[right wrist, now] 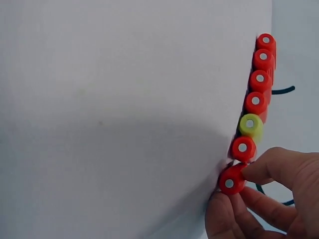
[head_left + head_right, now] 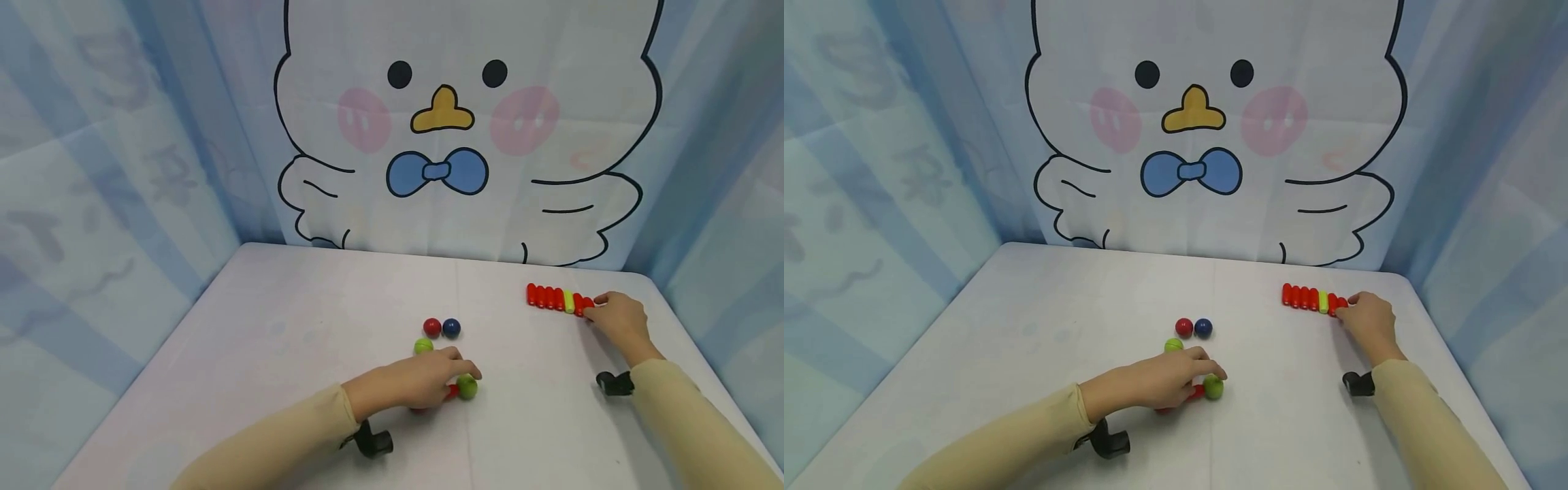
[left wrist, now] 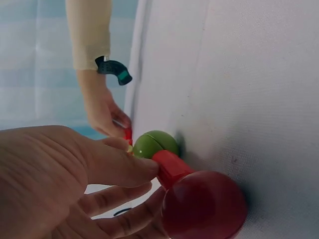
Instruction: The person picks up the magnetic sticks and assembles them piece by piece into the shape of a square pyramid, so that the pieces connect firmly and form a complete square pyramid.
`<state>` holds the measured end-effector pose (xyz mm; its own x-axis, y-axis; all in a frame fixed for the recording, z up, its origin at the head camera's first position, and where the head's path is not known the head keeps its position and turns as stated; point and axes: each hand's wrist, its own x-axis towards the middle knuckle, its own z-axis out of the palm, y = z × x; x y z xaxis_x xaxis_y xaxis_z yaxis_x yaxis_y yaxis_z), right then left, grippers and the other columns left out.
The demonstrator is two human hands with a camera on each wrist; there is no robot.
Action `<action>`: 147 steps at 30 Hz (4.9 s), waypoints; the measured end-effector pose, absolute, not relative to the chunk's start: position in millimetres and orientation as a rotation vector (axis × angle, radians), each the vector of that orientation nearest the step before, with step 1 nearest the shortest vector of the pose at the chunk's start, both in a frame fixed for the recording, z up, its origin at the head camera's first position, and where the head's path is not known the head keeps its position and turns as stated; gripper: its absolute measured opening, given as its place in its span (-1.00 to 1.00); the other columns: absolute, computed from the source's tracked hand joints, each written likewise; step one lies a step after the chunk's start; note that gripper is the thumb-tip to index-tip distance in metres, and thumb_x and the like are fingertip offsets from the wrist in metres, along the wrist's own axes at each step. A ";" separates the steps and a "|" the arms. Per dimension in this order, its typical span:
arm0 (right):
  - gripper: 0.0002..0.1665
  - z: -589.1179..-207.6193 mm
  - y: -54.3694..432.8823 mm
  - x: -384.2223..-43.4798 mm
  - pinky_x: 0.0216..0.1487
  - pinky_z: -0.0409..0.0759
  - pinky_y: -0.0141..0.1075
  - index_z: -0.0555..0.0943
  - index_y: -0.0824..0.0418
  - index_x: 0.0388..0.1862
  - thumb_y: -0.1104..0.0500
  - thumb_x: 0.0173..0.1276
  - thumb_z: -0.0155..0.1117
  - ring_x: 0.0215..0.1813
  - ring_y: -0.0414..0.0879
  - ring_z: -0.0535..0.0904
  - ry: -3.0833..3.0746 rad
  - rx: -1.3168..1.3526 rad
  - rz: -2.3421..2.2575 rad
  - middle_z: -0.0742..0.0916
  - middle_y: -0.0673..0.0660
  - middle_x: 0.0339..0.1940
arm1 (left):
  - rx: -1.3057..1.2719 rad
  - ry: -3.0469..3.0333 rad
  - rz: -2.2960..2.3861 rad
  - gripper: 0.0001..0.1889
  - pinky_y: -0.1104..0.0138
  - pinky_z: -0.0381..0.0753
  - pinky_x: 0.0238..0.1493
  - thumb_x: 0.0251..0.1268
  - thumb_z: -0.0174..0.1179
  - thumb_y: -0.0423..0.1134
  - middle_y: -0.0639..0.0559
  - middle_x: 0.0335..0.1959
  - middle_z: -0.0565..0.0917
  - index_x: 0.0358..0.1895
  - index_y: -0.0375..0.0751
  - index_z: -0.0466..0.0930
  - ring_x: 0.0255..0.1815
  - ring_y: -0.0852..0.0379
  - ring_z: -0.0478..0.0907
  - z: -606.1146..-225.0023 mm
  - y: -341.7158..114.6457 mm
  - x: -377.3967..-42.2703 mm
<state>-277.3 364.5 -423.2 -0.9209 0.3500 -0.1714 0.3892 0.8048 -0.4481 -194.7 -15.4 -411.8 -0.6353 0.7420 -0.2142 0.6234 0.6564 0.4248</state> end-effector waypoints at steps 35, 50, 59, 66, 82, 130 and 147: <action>-0.41 -418.7 377.0 -232.3 -0.13 0.58 0.06 0.50 0.59 0.09 0.12 0.33 0.37 -0.10 0.30 0.53 2.844 0.386 -0.672 0.66 0.48 -0.15 | 0.689 2.347 0.921 -0.62 0.42 0.66 -0.24 0.29 0.38 -0.37 0.00 0.06 0.66 0.16 -0.01 0.66 -0.19 0.19 0.56 -421.8 -55.5 -211.4; -0.53 -423.8 313.2 -227.2 -0.16 0.70 -0.08 0.60 0.43 0.09 0.21 0.25 0.41 -0.14 0.12 0.62 2.811 0.098 -0.732 0.72 0.35 -0.13 | 0.567 2.397 1.064 -0.73 0.36 0.70 -0.22 0.31 0.37 -0.40 0.03 -0.02 0.66 0.02 -0.10 0.62 -0.24 0.12 0.57 -432.1 -55.5 -217.9; -0.61 -418.3 266.4 -218.1 -0.15 0.71 -0.14 0.66 0.30 0.05 0.27 0.23 0.42 -0.09 0.07 0.60 2.772 -0.063 -0.831 0.73 0.24 -0.11 | 0.544 2.436 1.118 -0.72 0.35 0.69 -0.24 0.30 0.36 -0.43 0.02 -0.01 0.66 0.02 -0.10 0.62 -0.28 0.11 0.56 -434.0 -56.4 -219.5; -0.67 -418.1 234.5 -209.9 -0.16 0.69 -0.18 0.73 0.21 -0.01 0.30 0.22 0.42 -0.12 0.00 0.58 2.765 -0.124 -0.842 0.73 0.12 -0.16 | 0.550 2.440 1.123 -0.73 0.37 0.68 -0.26 0.31 0.37 -0.39 0.02 -0.01 0.69 0.03 -0.11 0.65 -0.30 0.12 0.58 -432.4 -52.6 -221.2; -0.73 -420.1 183.3 -203.1 -0.20 0.64 -0.27 0.77 0.10 -0.10 0.31 0.22 0.46 -0.19 -0.08 0.54 2.706 -0.271 -0.903 0.72 0.03 -0.24 | 0.533 2.470 1.125 -0.74 0.34 0.71 -0.20 0.30 0.39 -0.37 0.01 -0.03 0.69 0.01 -0.09 0.65 -0.23 0.09 0.57 -434.6 -51.3 -220.3; -0.53 -428.3 164.8 -244.3 0.01 0.74 -0.11 0.63 0.21 0.21 0.27 0.31 0.41 -0.02 0.06 0.67 2.810 -0.265 -1.043 0.72 0.25 0.08 | 0.557 2.480 1.117 -0.75 0.30 0.73 -0.10 0.32 0.39 -0.32 -0.02 0.04 0.73 0.02 -0.06 0.66 -0.14 0.11 0.61 -438.1 -55.9 -220.2; -0.61 -425.2 165.0 -246.5 0.00 0.71 -0.12 0.60 0.26 0.07 0.25 0.28 0.47 -0.06 0.03 0.60 2.812 -0.165 -0.961 0.74 0.24 0.04 | 0.557 2.455 1.159 -0.74 0.29 0.73 -0.08 0.31 0.39 -0.34 -0.01 0.04 0.72 0.02 -0.05 0.65 -0.12 0.11 0.62 -440.0 -55.3 -220.7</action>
<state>-246.5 165.0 -425.2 -0.9803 -0.1569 -0.1201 -0.0506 0.7870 -0.6148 -220.7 -55.3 -440.0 -0.8542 0.4954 -0.1578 0.1930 0.5839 0.7885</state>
